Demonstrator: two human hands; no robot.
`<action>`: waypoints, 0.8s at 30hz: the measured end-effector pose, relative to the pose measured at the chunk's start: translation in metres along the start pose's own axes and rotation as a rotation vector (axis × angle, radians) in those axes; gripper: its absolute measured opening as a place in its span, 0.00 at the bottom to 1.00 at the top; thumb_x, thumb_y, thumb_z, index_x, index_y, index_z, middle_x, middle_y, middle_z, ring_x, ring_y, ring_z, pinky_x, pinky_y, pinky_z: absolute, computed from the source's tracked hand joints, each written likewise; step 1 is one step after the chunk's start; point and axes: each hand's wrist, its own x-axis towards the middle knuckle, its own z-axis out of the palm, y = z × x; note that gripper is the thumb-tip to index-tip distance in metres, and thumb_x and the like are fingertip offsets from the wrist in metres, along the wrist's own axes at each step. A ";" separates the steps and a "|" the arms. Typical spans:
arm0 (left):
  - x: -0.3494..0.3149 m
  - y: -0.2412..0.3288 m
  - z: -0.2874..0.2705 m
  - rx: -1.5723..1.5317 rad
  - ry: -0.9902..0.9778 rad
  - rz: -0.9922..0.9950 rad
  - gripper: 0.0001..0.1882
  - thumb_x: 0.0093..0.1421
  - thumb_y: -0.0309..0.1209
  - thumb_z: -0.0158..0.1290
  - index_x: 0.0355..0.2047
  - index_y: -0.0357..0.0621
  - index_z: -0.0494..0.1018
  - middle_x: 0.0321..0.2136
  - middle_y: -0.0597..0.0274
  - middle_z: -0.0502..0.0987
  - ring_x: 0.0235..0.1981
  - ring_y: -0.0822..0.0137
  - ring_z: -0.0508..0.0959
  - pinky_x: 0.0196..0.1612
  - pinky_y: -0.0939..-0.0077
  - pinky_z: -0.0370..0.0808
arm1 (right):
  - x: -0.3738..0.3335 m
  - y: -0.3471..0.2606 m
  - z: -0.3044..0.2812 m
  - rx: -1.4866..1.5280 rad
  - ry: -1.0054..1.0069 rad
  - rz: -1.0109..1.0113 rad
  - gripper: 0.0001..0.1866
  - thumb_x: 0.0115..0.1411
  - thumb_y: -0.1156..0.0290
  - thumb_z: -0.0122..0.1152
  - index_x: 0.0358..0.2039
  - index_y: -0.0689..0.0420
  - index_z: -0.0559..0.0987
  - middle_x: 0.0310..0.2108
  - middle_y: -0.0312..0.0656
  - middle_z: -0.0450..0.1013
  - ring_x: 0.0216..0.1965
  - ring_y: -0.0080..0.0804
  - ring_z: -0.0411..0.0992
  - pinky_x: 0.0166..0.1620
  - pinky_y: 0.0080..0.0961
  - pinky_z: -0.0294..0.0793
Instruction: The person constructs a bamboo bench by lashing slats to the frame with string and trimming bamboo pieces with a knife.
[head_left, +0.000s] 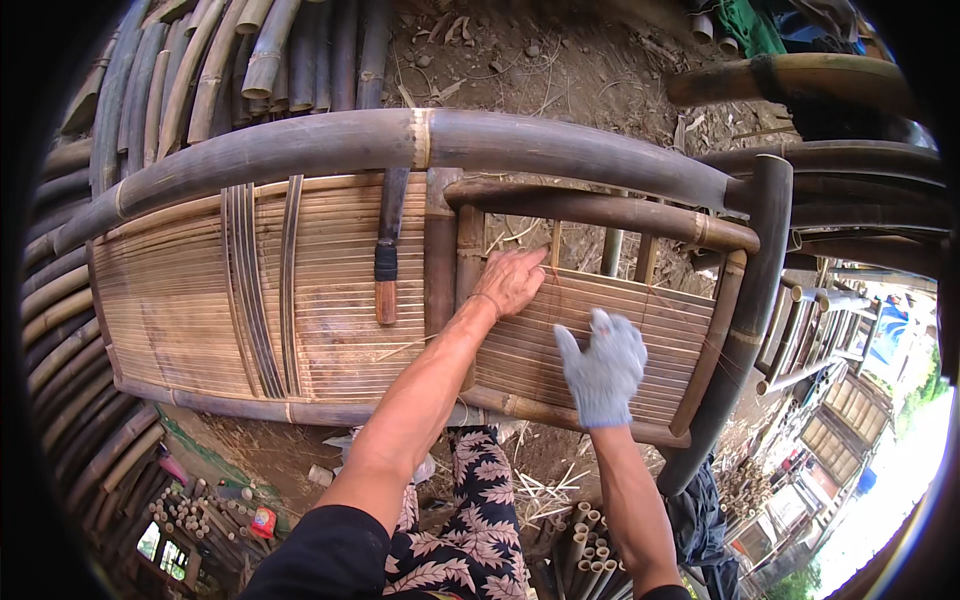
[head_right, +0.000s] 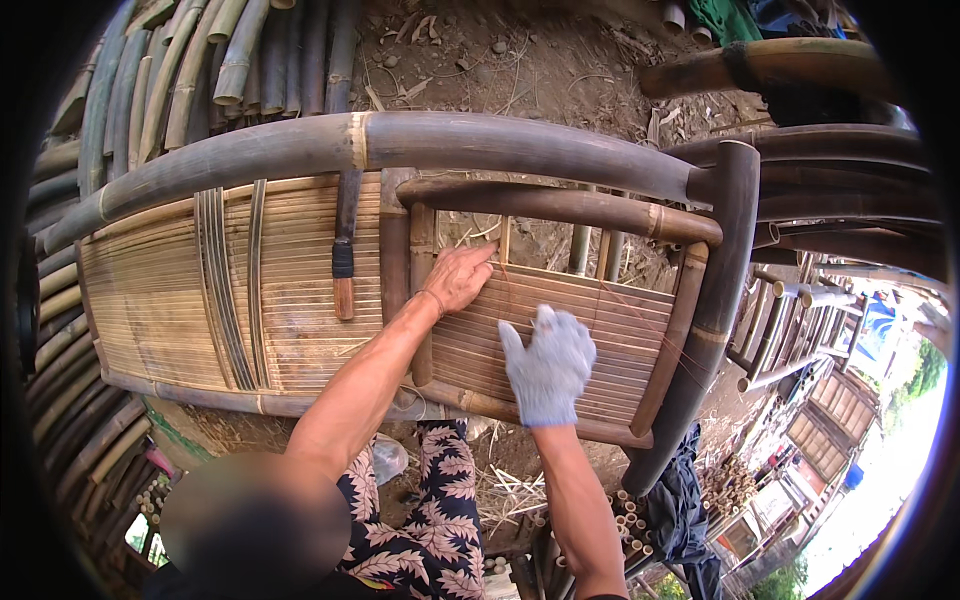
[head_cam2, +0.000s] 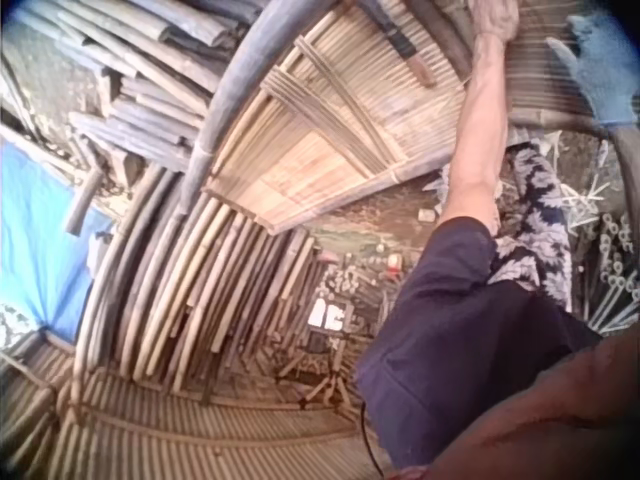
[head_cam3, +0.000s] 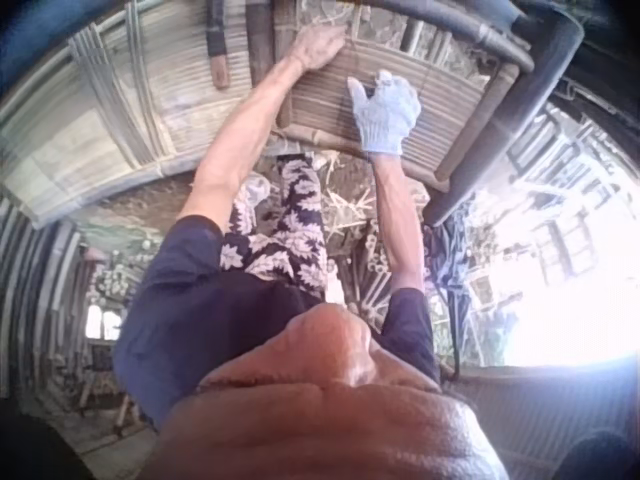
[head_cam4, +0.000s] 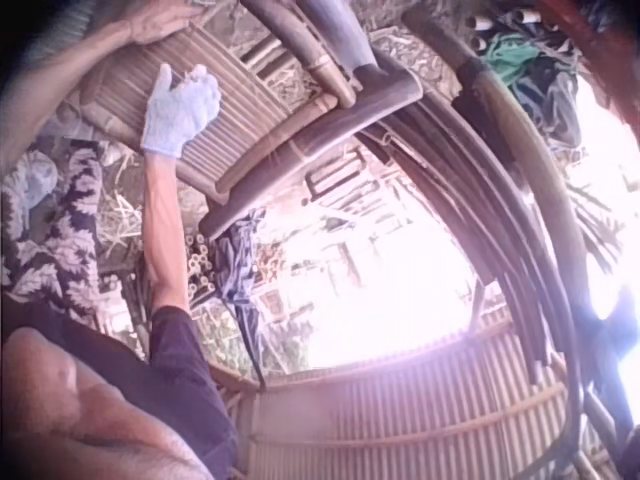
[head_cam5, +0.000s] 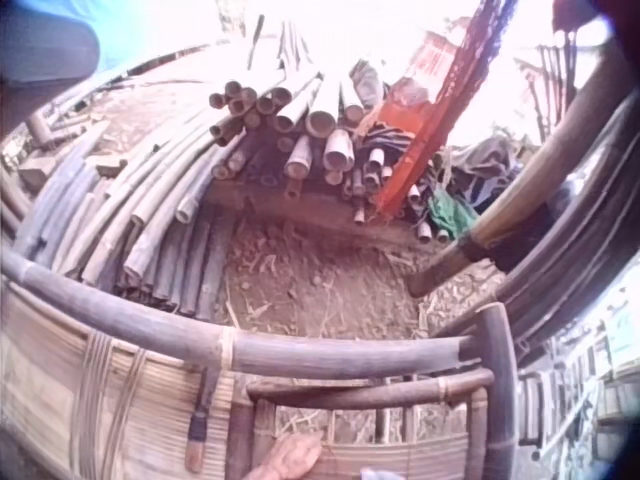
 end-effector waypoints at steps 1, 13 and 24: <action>0.000 0.000 -0.003 -0.026 -0.043 -0.011 0.25 0.63 0.40 0.40 0.54 0.40 0.75 0.48 0.47 0.79 0.51 0.50 0.76 0.60 0.53 0.61 | 0.019 -0.012 0.011 -0.106 -0.079 0.023 0.22 0.55 0.48 0.67 0.36 0.55 0.80 0.34 0.45 0.75 0.39 0.44 0.75 0.46 0.43 0.71; 0.004 0.003 -0.002 -0.087 -0.124 0.006 0.18 0.67 0.44 0.44 0.43 0.49 0.79 0.41 0.58 0.81 0.48 0.55 0.76 0.57 0.57 0.60 | 0.048 -0.005 0.065 0.785 -0.388 0.546 0.12 0.64 0.65 0.56 0.29 0.61 0.73 0.22 0.47 0.74 0.26 0.44 0.77 0.30 0.39 0.79; -0.003 -0.007 -0.001 -0.104 -0.032 0.006 0.16 0.67 0.43 0.46 0.40 0.49 0.79 0.36 0.62 0.80 0.46 0.58 0.75 0.60 0.53 0.58 | 0.117 -0.035 -0.120 0.866 -0.170 0.218 0.19 0.67 0.57 0.53 0.29 0.60 0.80 0.38 0.45 0.71 0.36 0.29 0.69 0.42 0.31 0.68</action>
